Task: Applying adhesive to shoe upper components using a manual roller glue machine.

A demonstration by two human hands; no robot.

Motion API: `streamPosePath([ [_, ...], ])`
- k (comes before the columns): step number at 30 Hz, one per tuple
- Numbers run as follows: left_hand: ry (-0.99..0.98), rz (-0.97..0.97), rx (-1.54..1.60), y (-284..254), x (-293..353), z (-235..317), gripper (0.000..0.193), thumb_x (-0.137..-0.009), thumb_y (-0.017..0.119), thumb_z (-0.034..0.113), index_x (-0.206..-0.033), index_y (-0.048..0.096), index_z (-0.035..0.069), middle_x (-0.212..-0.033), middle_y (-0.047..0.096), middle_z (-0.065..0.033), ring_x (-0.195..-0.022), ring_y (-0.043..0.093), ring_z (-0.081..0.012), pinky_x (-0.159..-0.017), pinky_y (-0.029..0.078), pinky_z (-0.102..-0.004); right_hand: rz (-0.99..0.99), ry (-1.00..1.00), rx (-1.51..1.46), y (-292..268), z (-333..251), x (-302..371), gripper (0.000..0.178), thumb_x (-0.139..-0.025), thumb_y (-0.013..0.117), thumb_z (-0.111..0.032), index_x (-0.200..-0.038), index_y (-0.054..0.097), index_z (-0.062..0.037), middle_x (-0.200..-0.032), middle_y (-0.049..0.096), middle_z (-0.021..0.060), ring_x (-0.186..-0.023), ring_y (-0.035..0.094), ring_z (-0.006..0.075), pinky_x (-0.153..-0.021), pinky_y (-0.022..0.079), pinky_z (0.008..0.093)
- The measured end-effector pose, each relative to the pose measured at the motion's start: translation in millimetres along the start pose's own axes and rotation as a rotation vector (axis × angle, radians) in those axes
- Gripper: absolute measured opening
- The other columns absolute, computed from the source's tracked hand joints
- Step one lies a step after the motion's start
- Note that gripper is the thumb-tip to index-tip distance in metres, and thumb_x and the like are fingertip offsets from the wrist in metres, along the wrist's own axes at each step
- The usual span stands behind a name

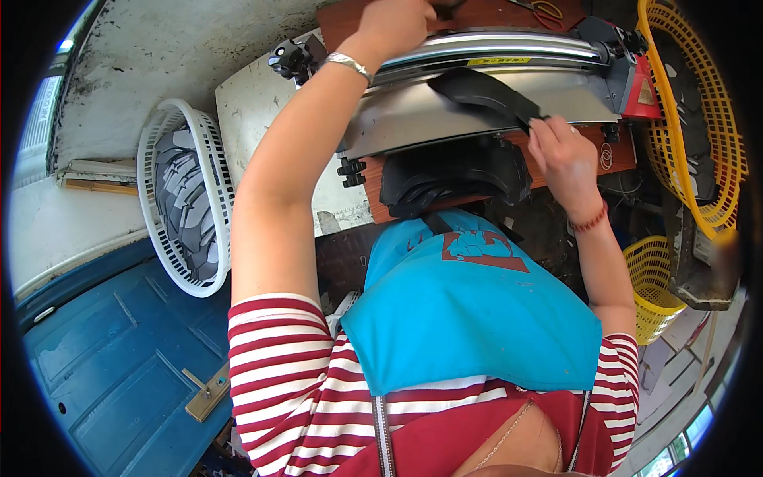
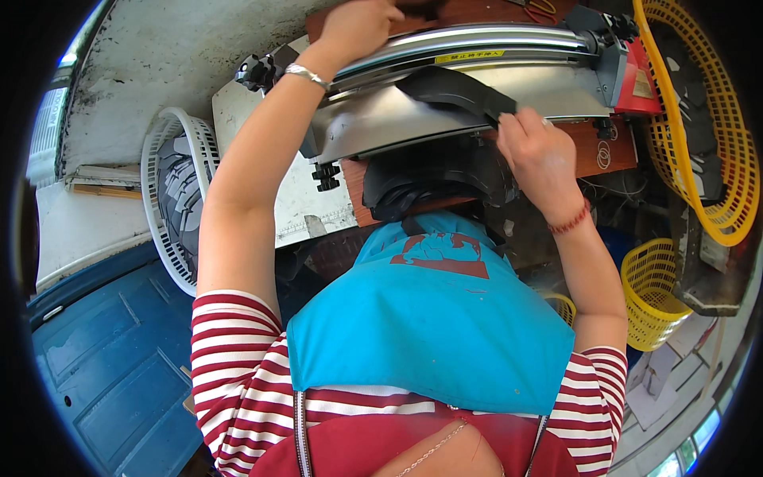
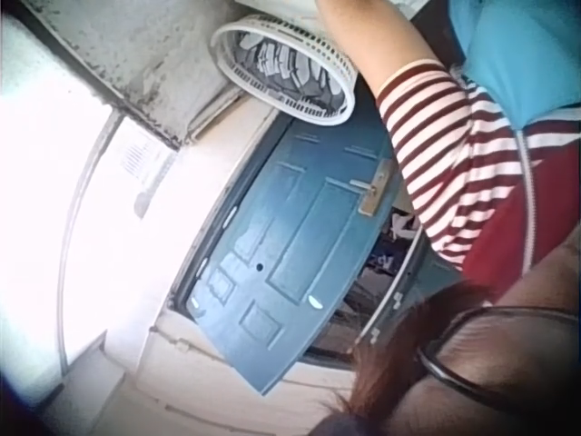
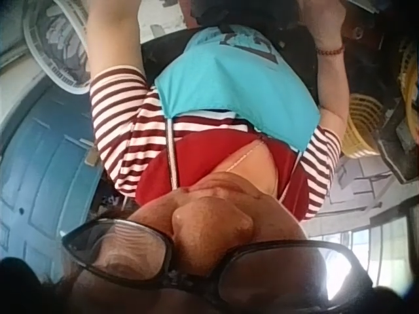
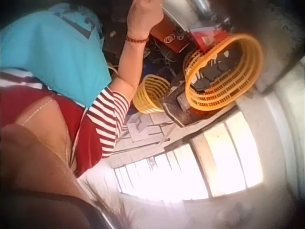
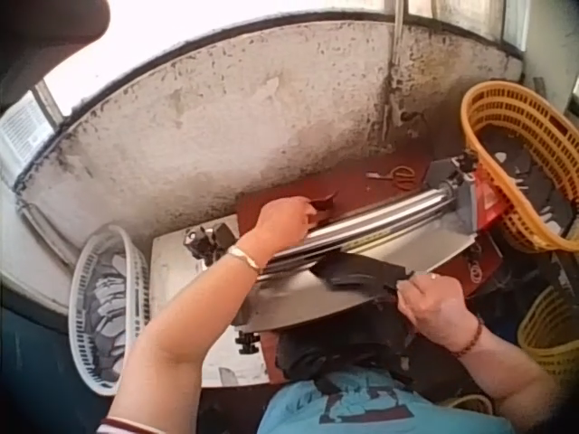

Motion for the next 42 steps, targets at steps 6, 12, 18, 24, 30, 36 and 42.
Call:
streamPosePath([
  [6,-0.277,-0.220,0.322,39,-19,-28,0.027,-0.085,0.066,0.022,-0.080,0.073,-0.003,-0.084,0.071,-0.0262,-0.078,0.069,-0.0400,-0.074,0.052,-0.0469,0.016,-0.010,-0.216,49,-19,-21,0.014,-0.088,0.073,-0.014,-0.101,0.069,-0.0097,-0.088,0.063,0.0072,-0.074,0.068,0.0254,-0.063,0.054,0.0366],
  [12,-0.162,0.074,0.466,4,-34,-20,0.025,-0.085,0.069,0.021,-0.089,0.066,-0.003,-0.074,0.063,-0.0194,-0.068,0.061,-0.0277,-0.066,0.050,-0.0429,-0.290,-0.157,-0.402,119,-80,35,0.027,-0.084,0.077,-0.021,-0.106,0.072,-0.0056,-0.097,0.065,0.0095,-0.083,0.067,0.0279,-0.075,0.055,0.0395],
  [18,-0.496,0.203,0.823,-39,-40,-23,0.020,-0.091,0.059,0.013,-0.107,0.063,0.002,-0.091,0.067,-0.0140,-0.072,0.061,-0.0232,-0.054,0.054,-0.0385,-0.278,-0.156,-0.501,109,-76,37,0.019,-0.083,0.076,-0.013,-0.101,0.074,-0.0061,-0.094,0.066,0.0080,-0.082,0.068,0.0282,-0.073,0.056,0.0390],
  [24,-0.530,0.243,0.728,-99,-16,-24,0.053,-0.094,0.047,0.000,-0.143,0.061,0.012,-0.108,0.071,-0.0187,-0.081,0.069,-0.0258,-0.056,0.058,-0.0389,-0.041,0.091,-0.466,-22,-22,13,0.018,-0.080,0.076,-0.004,-0.098,0.073,-0.0074,-0.089,0.069,0.0062,-0.075,0.068,0.0260,-0.065,0.055,0.0370],
  [30,0.116,0.705,0.033,-54,-6,-2,0.026,-0.091,0.056,0.002,-0.108,0.074,-0.002,-0.103,0.073,-0.0241,-0.087,0.070,-0.0354,-0.085,0.055,-0.0447,0.028,0.173,-0.174,6,16,-2,0.011,-0.084,0.075,-0.008,-0.095,0.073,-0.0082,-0.085,0.066,0.0052,-0.072,0.067,0.0254,-0.062,0.053,0.0364],
  [36,-0.318,-0.388,0.137,43,-20,-34,0.029,-0.090,0.057,0.021,-0.105,0.079,0.009,-0.103,0.076,-0.0153,-0.087,0.071,-0.0346,-0.081,0.056,-0.0429,0.066,0.071,-0.399,46,-26,-5,0.013,-0.086,0.074,-0.010,-0.098,0.071,-0.0125,-0.085,0.064,0.0048,-0.070,0.067,0.0265,-0.060,0.052,0.0377],
  [42,-0.282,-0.036,0.345,6,-26,-39,0.026,-0.082,0.074,0.015,-0.099,0.070,-0.005,-0.093,0.069,-0.0239,-0.090,0.068,-0.0358,-0.081,0.054,-0.0448,-0.293,-0.095,-0.392,141,-96,31,0.024,-0.082,0.075,-0.020,-0.102,0.072,-0.0075,-0.097,0.064,0.0078,-0.078,0.069,0.0270,-0.068,0.057,0.0369],
])
Point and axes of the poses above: each hand's wrist, its own x-axis away from the middle knuckle, its own y-axis out of the palm, z = x × y, the point moved 6 cm from there along -x, towards the middle knuckle
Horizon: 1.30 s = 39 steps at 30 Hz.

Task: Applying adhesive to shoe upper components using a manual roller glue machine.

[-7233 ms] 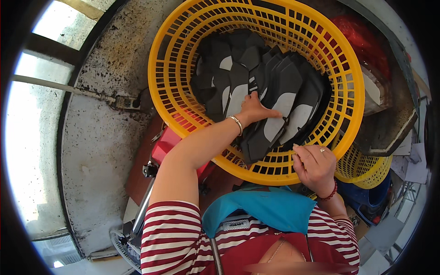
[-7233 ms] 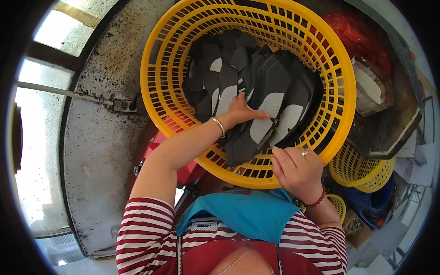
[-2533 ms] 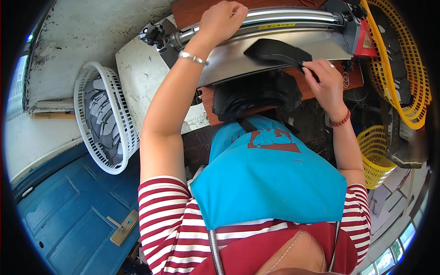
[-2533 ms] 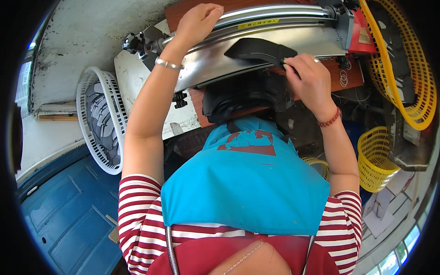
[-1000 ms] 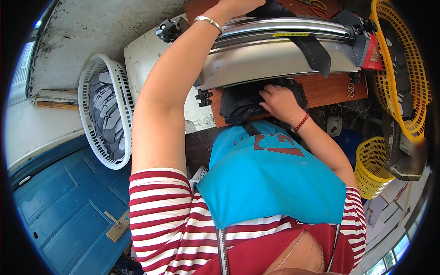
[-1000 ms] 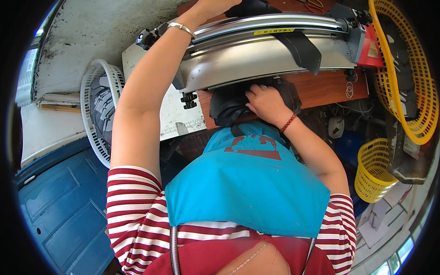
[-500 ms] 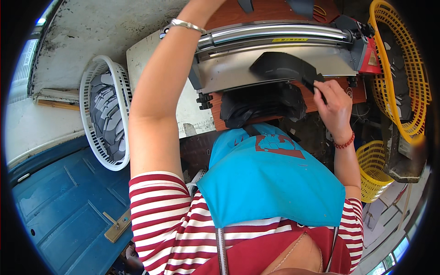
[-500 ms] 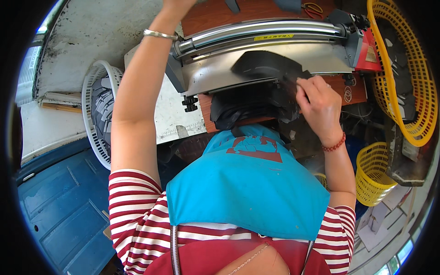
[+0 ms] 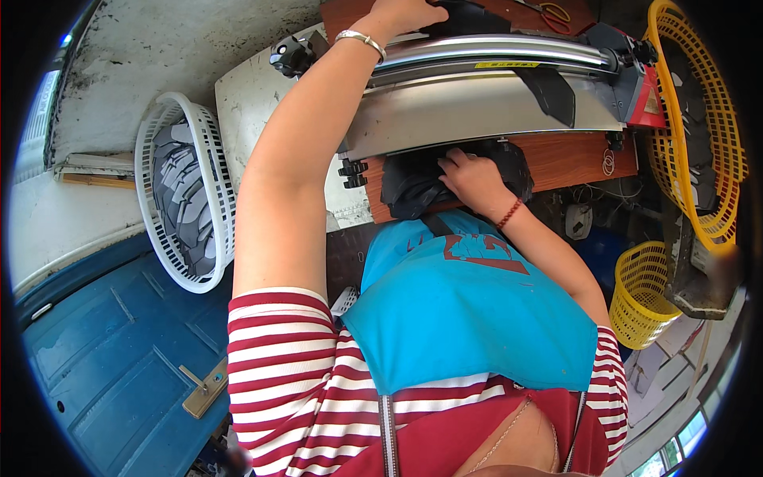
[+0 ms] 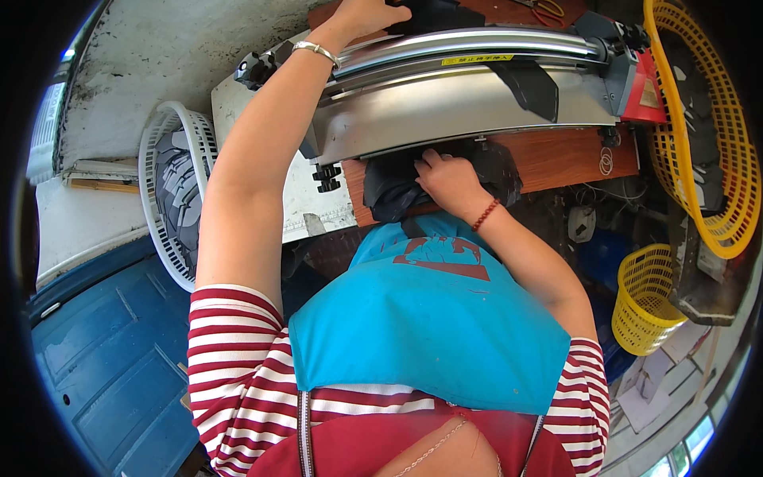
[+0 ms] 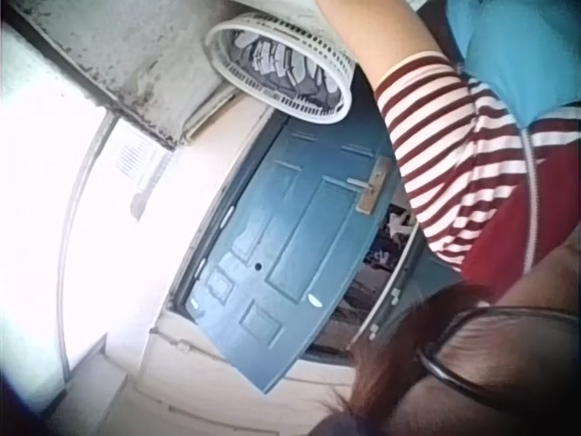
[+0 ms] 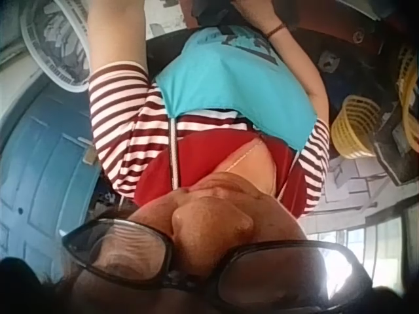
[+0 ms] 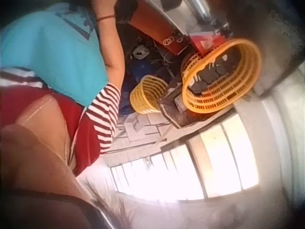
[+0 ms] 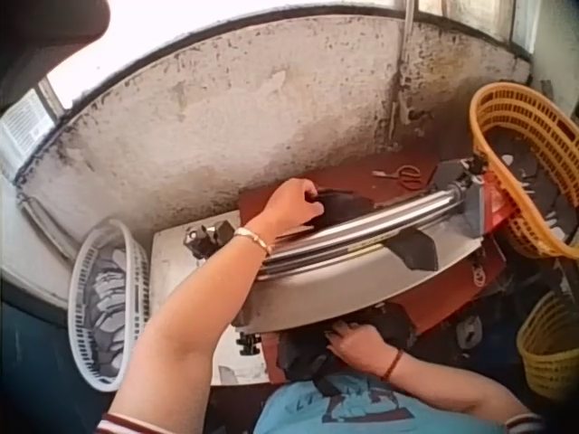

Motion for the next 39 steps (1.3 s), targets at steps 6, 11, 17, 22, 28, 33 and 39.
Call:
streamPosePath([
  [6,-0.181,0.118,0.284,-40,4,30,0.023,-0.089,0.066,0.011,-0.106,0.061,-0.003,-0.091,0.066,-0.0201,-0.069,0.062,-0.0264,-0.060,0.054,-0.0409,-0.045,-0.049,0.010,13,5,1,0.012,-0.084,0.073,-0.016,-0.093,0.072,-0.0078,-0.089,0.063,0.0076,-0.075,0.068,0.0269,-0.066,0.057,0.0382],
  [11,-0.125,0.270,0.341,-85,33,45,0.052,-0.094,0.048,-0.003,-0.142,0.061,0.016,-0.109,0.068,-0.0204,-0.071,0.067,-0.0303,-0.062,0.057,-0.0398,0.130,-0.044,-0.250,-111,-20,11,0.010,-0.085,0.075,-0.011,-0.095,0.073,-0.0073,-0.087,0.064,0.0065,-0.073,0.068,0.0261,-0.063,0.055,0.0377],
  [17,0.421,0.480,-0.291,-32,50,46,0.024,-0.089,0.057,0.013,-0.101,0.076,0.006,-0.097,0.072,-0.0198,-0.081,0.067,-0.0387,-0.078,0.054,-0.0444,0.278,0.124,0.006,-178,15,20,0.015,-0.084,0.076,-0.007,-0.098,0.073,-0.0081,-0.086,0.065,0.0054,-0.070,0.067,0.0266,-0.061,0.054,0.0370],
  [22,0.105,-0.191,-0.250,36,7,-8,0.025,-0.088,0.058,0.023,-0.087,0.078,0.009,-0.087,0.074,-0.0152,-0.078,0.068,-0.0323,-0.075,0.053,-0.0426,0.355,0.178,0.096,-135,47,-10,0.013,-0.088,0.074,-0.013,-0.100,0.072,-0.0106,-0.086,0.063,0.0058,-0.071,0.067,0.0269,-0.061,0.053,0.0375],
  [28,-0.069,-0.235,-0.121,7,5,-5,0.033,-0.081,0.074,0.018,-0.109,0.073,0.000,-0.101,0.071,-0.0236,-0.098,0.068,-0.0375,-0.081,0.053,-0.0466,0.076,0.005,-0.070,-54,9,9,0.020,-0.088,0.075,-0.020,-0.103,0.072,-0.0079,-0.090,0.066,0.0068,-0.075,0.069,0.0267,-0.066,0.056,0.0368],
  [33,0.197,0.139,-0.070,-22,0,15,0.026,-0.084,0.072,0.015,-0.099,0.061,-0.003,-0.086,0.065,-0.0197,-0.082,0.064,-0.0327,-0.075,0.053,-0.0427,0.005,0.007,0.007,4,22,17,0.019,-0.084,0.072,-0.017,-0.100,0.073,-0.0065,-0.092,0.064,0.0081,-0.082,0.069,0.0287,-0.070,0.057,0.0392],
  [39,-0.159,0.160,0.352,-65,-1,42,0.023,-0.090,0.064,0.013,-0.108,0.062,-0.001,-0.089,0.066,-0.0132,-0.077,0.065,-0.0236,-0.053,0.053,-0.0377,-0.039,0.058,-0.069,-6,27,21,0.012,-0.085,0.073,-0.012,-0.096,0.074,-0.0060,-0.089,0.065,0.0076,-0.081,0.069,0.0284,-0.070,0.056,0.0382],
])
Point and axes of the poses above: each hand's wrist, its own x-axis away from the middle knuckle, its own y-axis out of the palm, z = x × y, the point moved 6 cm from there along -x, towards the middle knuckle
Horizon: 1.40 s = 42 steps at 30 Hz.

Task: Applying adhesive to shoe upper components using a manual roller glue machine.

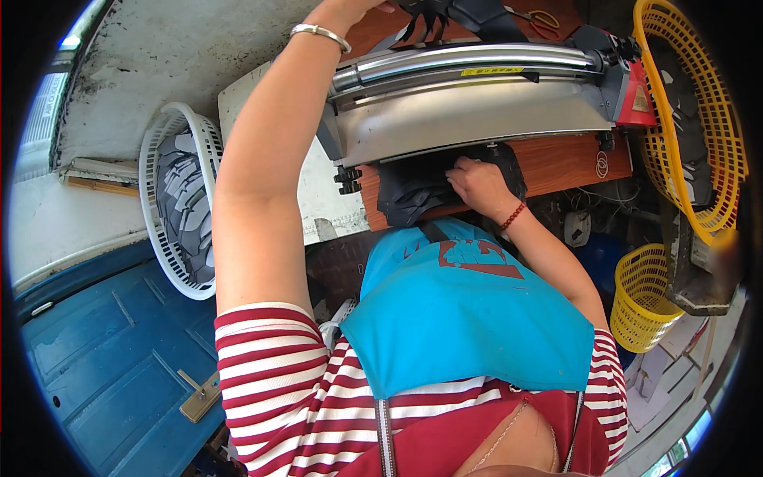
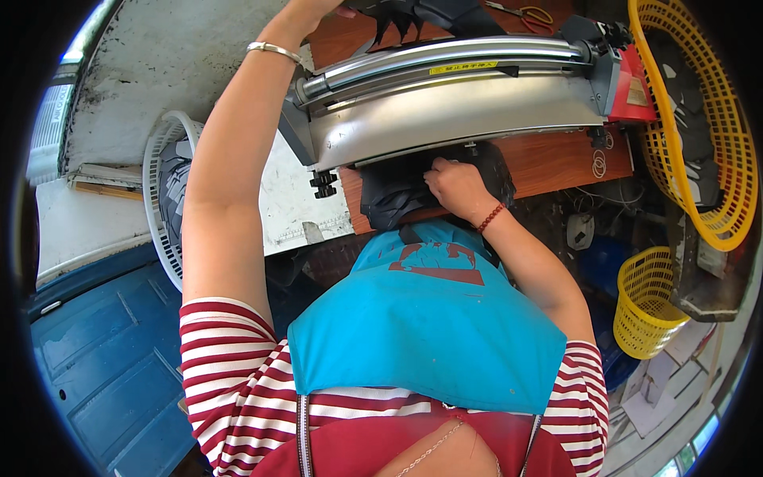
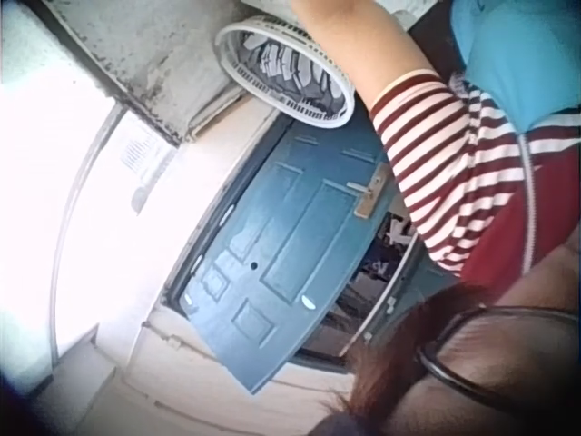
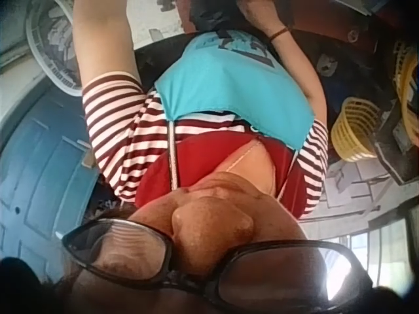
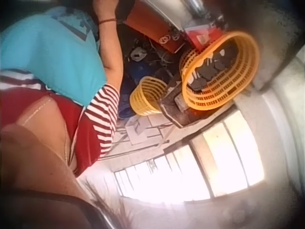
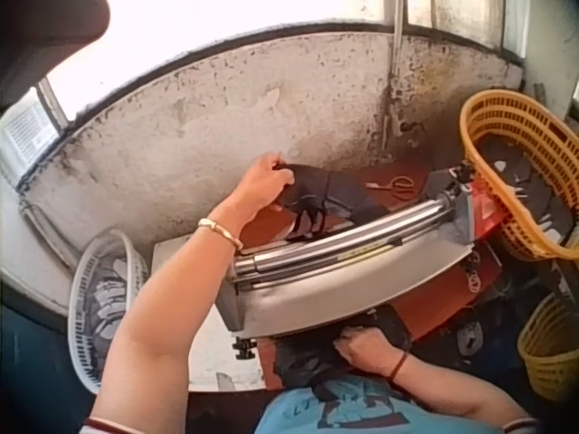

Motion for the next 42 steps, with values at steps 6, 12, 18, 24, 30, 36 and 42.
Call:
streamPosePath([
  [6,0.602,0.300,-0.280,-37,35,15,0.031,-0.090,0.060,0.009,-0.119,0.068,0.003,-0.107,0.073,-0.0199,-0.088,0.071,-0.0322,-0.077,0.059,-0.0438,0.298,-0.082,-0.090,-131,-52,23,0.019,-0.079,0.077,-0.003,-0.097,0.073,-0.0065,-0.088,0.067,0.0072,-0.072,0.068,0.0265,-0.062,0.054,0.0367],
  [12,0.647,0.045,-0.603,52,37,-38,0.032,-0.091,0.052,0.029,-0.088,0.075,0.007,-0.092,0.072,-0.0179,-0.090,0.067,-0.0353,-0.079,0.051,-0.0461,0.449,0.082,0.166,-161,-10,7,0.020,-0.080,0.078,-0.003,-0.098,0.072,-0.0067,-0.087,0.065,0.0064,-0.070,0.067,0.0262,-0.059,0.053,0.0356],
  [18,0.044,-0.403,-0.689,72,13,-63,0.033,-0.091,0.051,0.033,-0.088,0.076,0.011,-0.087,0.070,-0.0166,-0.090,0.068,-0.0350,-0.081,0.051,-0.0474,0.402,-0.011,-0.007,-105,-7,-12,0.016,-0.086,0.074,-0.012,-0.102,0.071,-0.0098,-0.089,0.065,0.0069,-0.075,0.068,0.0264,-0.063,0.054,0.0374],
  [24,0.189,-0.179,-0.455,48,1,-45,0.026,-0.078,0.077,0.018,-0.091,0.067,-0.003,-0.083,0.067,-0.0207,-0.079,0.065,-0.0322,-0.074,0.052,-0.0437,0.071,-0.012,0.065,0,1,4,0.019,-0.087,0.073,-0.017,-0.104,0.073,-0.0075,-0.098,0.066,0.0078,-0.081,0.070,0.0279,-0.073,0.057,0.0385],
  [30,-0.086,-0.064,-0.020,2,2,-17,0.023,-0.088,0.066,0.010,-0.109,0.066,0.001,-0.088,0.068,-0.0107,-0.081,0.065,-0.0226,-0.060,0.054,-0.0385,0.009,0.004,0.027,6,12,7,0.014,-0.087,0.071,-0.013,-0.100,0.075,-0.0078,-0.094,0.066,0.0082,-0.080,0.069,0.0285,-0.072,0.057,0.0384],
  [36,0.333,0.170,-0.078,-45,17,5,0.036,-0.089,0.058,0.003,-0.122,0.071,0.006,-0.116,0.071,-0.0220,-0.093,0.071,-0.0291,-0.073,0.059,-0.0417,0.212,-0.081,-0.177,-128,-43,16,0.018,-0.081,0.076,-0.002,-0.098,0.073,-0.0057,-0.090,0.068,0.0088,-0.076,0.069,0.0278,-0.065,0.055,0.0364],
  [42,0.549,-0.003,-0.657,41,27,-36,0.026,-0.088,0.058,0.023,-0.095,0.076,0.006,-0.099,0.071,-0.0223,-0.091,0.070,-0.0351,-0.083,0.054,-0.0435,0.395,0.106,0.183,-178,-8,17,0.021,-0.081,0.077,-0.003,-0.101,0.072,-0.0081,-0.089,0.066,0.0066,-0.072,0.068,0.0270,-0.062,0.055,0.0362],
])
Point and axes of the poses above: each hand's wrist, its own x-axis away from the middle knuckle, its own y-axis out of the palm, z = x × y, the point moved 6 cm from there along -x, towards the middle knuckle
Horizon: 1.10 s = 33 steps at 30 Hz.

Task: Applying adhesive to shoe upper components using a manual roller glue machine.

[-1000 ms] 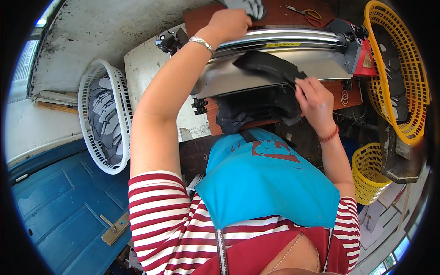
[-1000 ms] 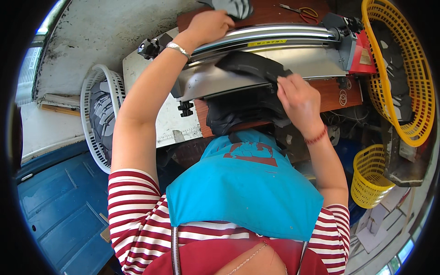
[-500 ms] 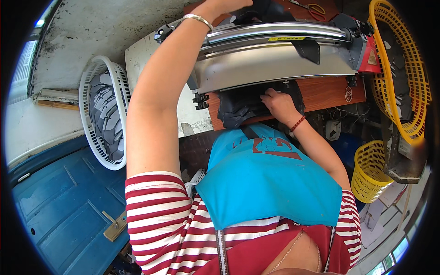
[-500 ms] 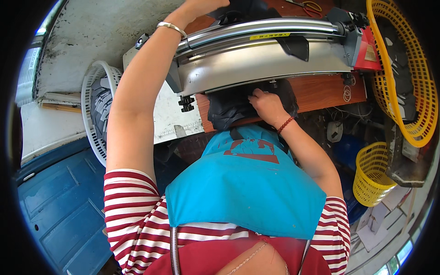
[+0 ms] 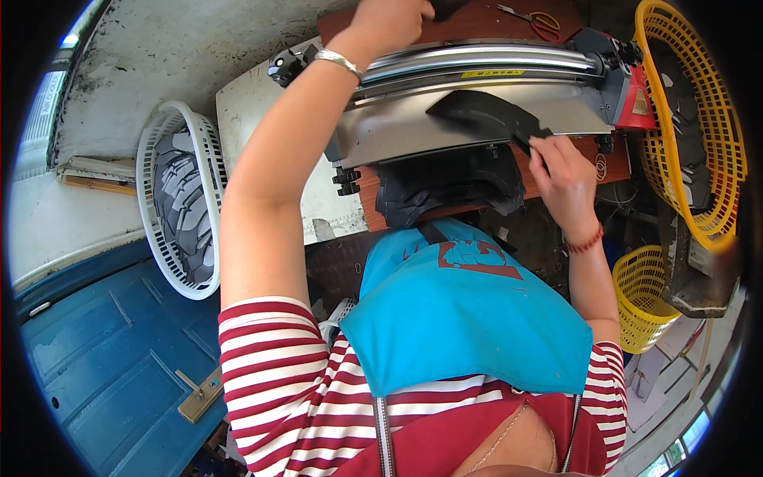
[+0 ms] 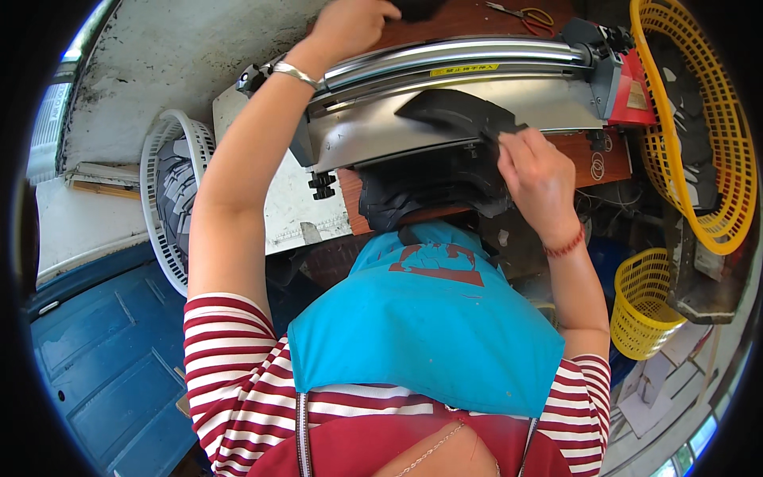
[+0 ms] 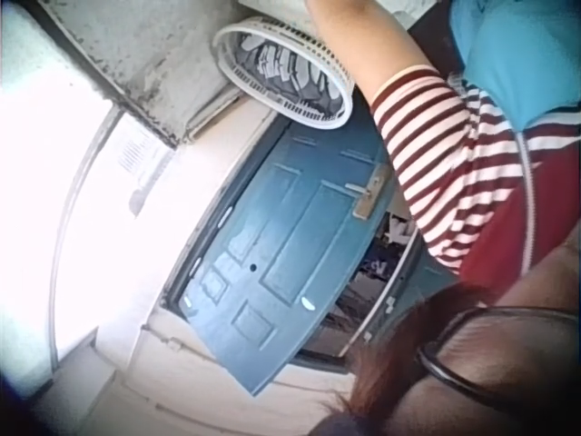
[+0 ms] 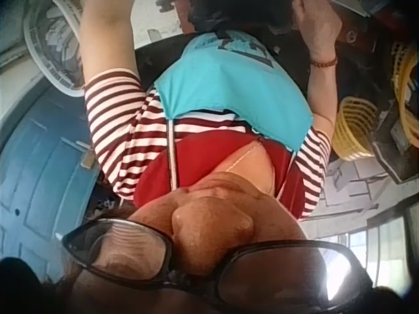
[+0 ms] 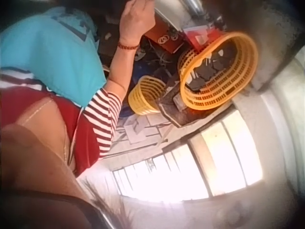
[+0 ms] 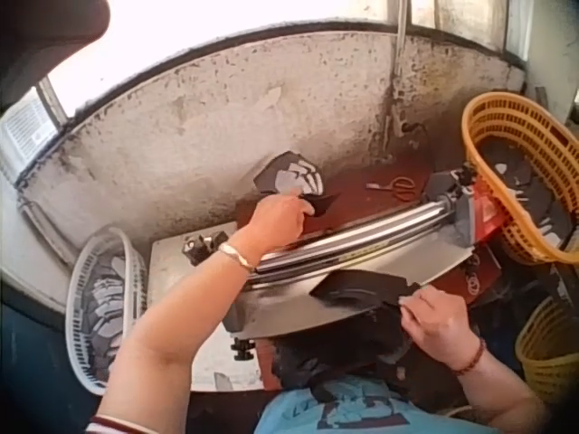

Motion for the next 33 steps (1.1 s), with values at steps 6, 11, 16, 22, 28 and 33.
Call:
streamPosePath([
  [6,-0.288,-0.495,0.091,53,-3,-12,0.033,-0.087,0.058,0.035,-0.085,0.077,0.009,-0.087,0.074,-0.0142,-0.081,0.068,-0.0333,-0.080,0.053,-0.0410,0.098,-0.092,-0.116,58,3,-8,0.019,-0.084,0.076,-0.006,-0.103,0.072,-0.0086,-0.089,0.067,0.0070,-0.072,0.068,0.0271,-0.062,0.054,0.0363],
  [11,-0.381,-0.322,0.278,24,-10,-17,0.024,-0.084,0.073,0.018,-0.100,0.075,0.001,-0.098,0.073,-0.0265,-0.092,0.071,-0.0371,-0.081,0.054,-0.0429,-0.244,-0.124,-0.148,132,-24,40,0.019,-0.085,0.075,-0.015,-0.102,0.072,-0.0065,-0.093,0.066,0.0099,-0.073,0.070,0.0278,-0.065,0.056,0.0371],
  [16,-0.410,-0.075,0.464,4,-31,-27,0.022,-0.082,0.075,0.017,-0.090,0.066,-0.001,-0.077,0.065,-0.0123,-0.074,0.064,-0.0211,-0.065,0.055,-0.0421,-0.415,-0.164,-0.010,183,-9,69,0.018,-0.085,0.072,-0.014,-0.101,0.074,-0.0062,-0.095,0.066,0.0106,-0.075,0.070,0.0285,-0.067,0.057,0.0375],
  [22,-0.676,0.031,0.830,-40,-27,-46,0.018,-0.085,0.064,0.010,-0.102,0.064,0.006,-0.081,0.064,-0.0101,-0.069,0.063,-0.0213,-0.046,0.053,-0.0363,-0.247,-0.117,-0.290,94,-27,41,0.017,-0.082,0.073,-0.007,-0.099,0.073,-0.0059,-0.089,0.067,0.0076,-0.074,0.069,0.0287,-0.064,0.056,0.0370],
  [28,-0.393,0.243,0.698,-82,-12,-11,0.044,-0.088,0.054,0.000,-0.128,0.070,0.008,-0.092,0.066,-0.0144,-0.073,0.065,-0.0270,-0.059,0.057,-0.0397,-0.025,-0.008,-0.067,-19,-10,13,0.025,-0.078,0.075,0.003,-0.101,0.071,-0.0056,-0.089,0.067,0.0081,-0.071,0.068,0.0261,-0.061,0.054,0.0339],
  [33,-0.062,-0.157,0.067,32,-3,-12,0.025,-0.088,0.060,0.026,-0.094,0.080,0.011,-0.091,0.076,-0.0138,-0.085,0.070,-0.0347,-0.082,0.055,-0.0446,-0.001,-0.025,0.059,28,13,-12,0.018,-0.083,0.074,-0.005,-0.100,0.071,-0.0076,-0.089,0.065,0.0053,-0.071,0.067,0.0262,-0.061,0.054,0.0354],
])
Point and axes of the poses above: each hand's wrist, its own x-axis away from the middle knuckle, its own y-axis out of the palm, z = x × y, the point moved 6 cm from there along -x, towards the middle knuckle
